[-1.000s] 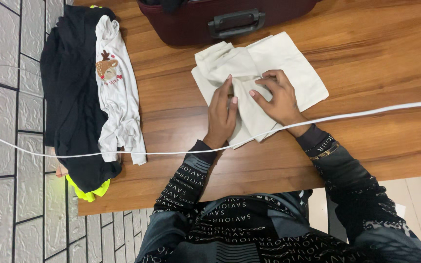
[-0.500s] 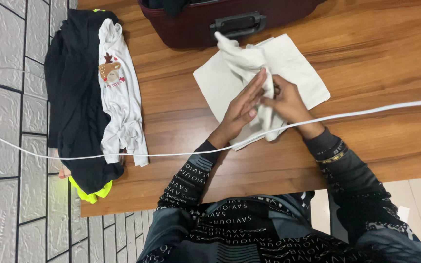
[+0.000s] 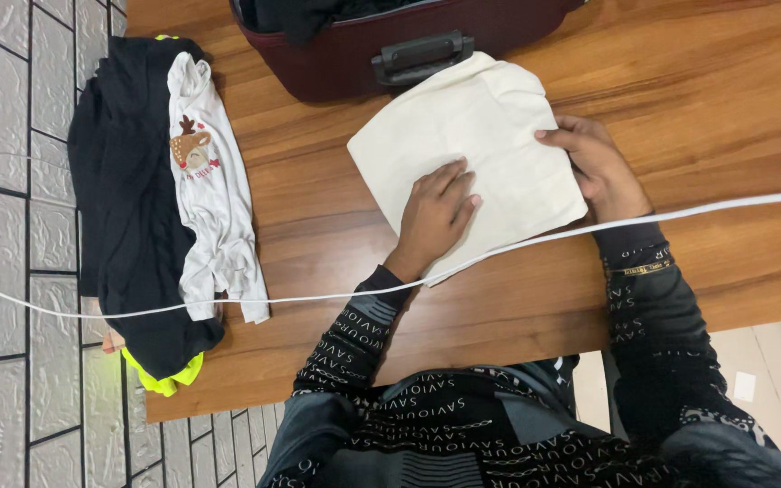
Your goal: The person folds a black garment, then takes a white sweatshirt out of a suitcase and folds it by hand, placing it on the table near other items.
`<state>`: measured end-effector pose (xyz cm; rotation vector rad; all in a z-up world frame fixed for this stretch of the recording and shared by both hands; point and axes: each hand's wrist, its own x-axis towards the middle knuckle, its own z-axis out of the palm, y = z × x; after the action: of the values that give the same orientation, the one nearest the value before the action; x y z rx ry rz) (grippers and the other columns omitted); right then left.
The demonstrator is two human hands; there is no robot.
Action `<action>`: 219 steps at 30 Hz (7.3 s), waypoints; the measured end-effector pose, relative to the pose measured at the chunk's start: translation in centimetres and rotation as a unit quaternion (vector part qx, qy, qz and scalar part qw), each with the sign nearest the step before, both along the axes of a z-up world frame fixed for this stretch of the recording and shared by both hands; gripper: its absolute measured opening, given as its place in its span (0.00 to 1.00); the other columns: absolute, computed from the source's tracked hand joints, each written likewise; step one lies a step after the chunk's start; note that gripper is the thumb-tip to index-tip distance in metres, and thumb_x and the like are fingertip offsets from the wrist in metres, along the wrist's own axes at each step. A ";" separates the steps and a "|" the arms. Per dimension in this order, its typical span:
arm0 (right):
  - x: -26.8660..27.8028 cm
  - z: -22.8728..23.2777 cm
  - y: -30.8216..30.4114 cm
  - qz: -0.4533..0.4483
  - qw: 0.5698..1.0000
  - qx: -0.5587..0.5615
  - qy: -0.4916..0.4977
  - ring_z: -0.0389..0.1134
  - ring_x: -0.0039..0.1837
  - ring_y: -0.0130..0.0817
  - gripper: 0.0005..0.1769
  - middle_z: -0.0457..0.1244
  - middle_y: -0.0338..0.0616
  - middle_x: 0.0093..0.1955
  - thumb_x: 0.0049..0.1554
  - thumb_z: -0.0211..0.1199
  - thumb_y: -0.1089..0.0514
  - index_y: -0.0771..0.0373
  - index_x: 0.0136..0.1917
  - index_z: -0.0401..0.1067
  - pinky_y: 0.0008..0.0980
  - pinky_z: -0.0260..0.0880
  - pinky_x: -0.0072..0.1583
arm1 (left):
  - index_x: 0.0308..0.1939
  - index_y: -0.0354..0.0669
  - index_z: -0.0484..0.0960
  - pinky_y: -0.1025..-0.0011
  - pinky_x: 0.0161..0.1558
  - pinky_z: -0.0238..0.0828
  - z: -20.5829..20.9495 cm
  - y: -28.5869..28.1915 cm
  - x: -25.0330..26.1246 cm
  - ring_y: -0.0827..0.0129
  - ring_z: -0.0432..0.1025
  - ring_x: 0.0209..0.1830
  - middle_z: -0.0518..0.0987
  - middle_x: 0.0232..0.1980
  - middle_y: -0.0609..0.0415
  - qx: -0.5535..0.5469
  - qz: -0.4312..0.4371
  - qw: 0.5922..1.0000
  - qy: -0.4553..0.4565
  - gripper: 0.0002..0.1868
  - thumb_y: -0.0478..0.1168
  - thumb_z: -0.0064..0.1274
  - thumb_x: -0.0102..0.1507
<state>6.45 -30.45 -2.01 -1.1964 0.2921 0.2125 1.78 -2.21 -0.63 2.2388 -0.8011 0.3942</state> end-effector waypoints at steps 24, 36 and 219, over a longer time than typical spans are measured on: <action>-6.1 6.7 17.0 0.132 0.927 -0.192 -0.294 0.76 0.50 0.34 0.09 0.71 0.49 0.49 0.61 0.60 0.68 0.70 0.55 0.76 0.29 0.77 0.51 | 0.63 0.31 0.73 0.68 0.57 0.71 -3.5 12.3 -0.5 0.65 0.75 0.56 0.80 0.58 0.46 -0.488 0.074 0.782 0.382 0.19 0.31 0.51 0.67; -3.0 -0.4 8.3 0.104 0.626 -0.668 -0.389 0.51 0.81 0.51 0.33 0.55 0.60 0.80 0.65 0.57 0.40 0.65 0.72 0.69 0.53 0.52 0.69 | 0.61 0.33 0.77 0.53 0.53 0.71 -4.2 18.2 0.3 0.41 0.77 0.53 0.82 0.53 0.34 -0.090 0.325 0.921 0.197 0.21 0.34 0.52 0.63; 5.8 1.9 -2.5 0.061 0.791 -0.599 -0.110 0.70 0.49 0.62 0.29 0.68 0.67 0.44 0.70 0.60 0.41 0.73 0.51 0.77 0.52 0.68 0.55 | 0.70 0.47 0.74 0.62 0.50 0.66 2.6 3.5 -8.4 0.59 0.69 0.49 0.76 0.47 0.55 0.198 -0.006 0.980 0.011 0.34 0.37 0.60 0.58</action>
<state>12.24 -32.96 -0.11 -2.4977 0.1170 -0.0407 -6.67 1.28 1.95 2.5970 -0.9473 0.2169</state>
